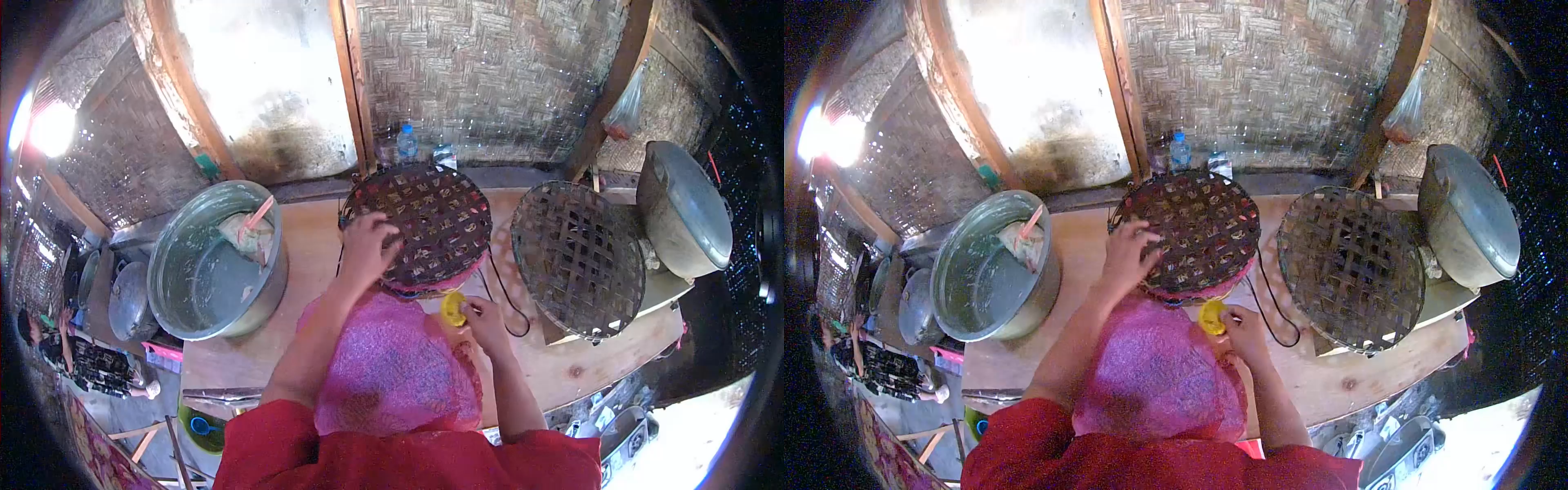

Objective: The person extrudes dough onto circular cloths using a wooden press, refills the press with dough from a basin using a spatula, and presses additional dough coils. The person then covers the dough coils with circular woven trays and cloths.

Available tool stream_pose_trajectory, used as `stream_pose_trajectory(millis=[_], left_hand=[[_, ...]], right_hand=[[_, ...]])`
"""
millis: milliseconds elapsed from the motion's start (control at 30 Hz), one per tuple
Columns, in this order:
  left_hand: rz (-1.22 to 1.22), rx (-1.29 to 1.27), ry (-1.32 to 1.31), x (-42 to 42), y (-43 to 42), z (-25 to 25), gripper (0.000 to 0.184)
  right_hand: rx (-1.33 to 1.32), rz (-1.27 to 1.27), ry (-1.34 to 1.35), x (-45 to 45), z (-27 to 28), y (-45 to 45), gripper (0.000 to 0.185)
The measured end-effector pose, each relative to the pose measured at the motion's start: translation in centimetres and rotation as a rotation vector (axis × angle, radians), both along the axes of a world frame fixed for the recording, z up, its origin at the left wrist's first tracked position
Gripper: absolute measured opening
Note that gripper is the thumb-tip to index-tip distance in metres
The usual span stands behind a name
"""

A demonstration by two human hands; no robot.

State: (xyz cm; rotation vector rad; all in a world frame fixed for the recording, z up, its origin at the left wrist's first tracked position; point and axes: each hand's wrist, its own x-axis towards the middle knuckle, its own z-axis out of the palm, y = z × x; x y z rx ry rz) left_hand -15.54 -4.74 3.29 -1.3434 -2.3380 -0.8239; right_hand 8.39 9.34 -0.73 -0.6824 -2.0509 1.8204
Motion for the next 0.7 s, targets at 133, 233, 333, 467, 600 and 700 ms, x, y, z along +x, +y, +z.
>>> stream_pose_trajectory(millis=[133, 233, 333, 467, 600, 700], left_hand=[[0.2, -0.348, 0.085, -6.1, 3.8, -0.8, 0.058], [0.304, -0.642, -0.032, -8.6, 6.1, -2.5, 0.065], [0.258, -0.663, -0.126, -9.9, 6.8, -2.2, 0.074], [0.205, -0.597, -0.155, -8.9, 6.7, -0.8, 0.074], [0.029, -0.377, -0.269, -10.6, 6.3, -1.9, 0.063], [-0.052, -0.28, -0.351, -10.5, 5.4, 1.1, 0.058]], right_hand=[[0.038, -0.111, -0.005, 1.1, -2.4, 2.3, 0.022], [0.126, -0.154, 0.014, 1.8, -4.9, 4.4, 0.022], [0.079, -0.244, -0.065, 2.4, -5.1, 5.3, 0.022], [0.179, -0.282, -0.045, 0.7, -6.6, 7.7, 0.023], [0.475, -0.447, -0.028, -1.7, -6.2, 8.9, 0.027], [0.198, -0.524, -0.137, -3.0, -2.3, 8.1, 0.025]])
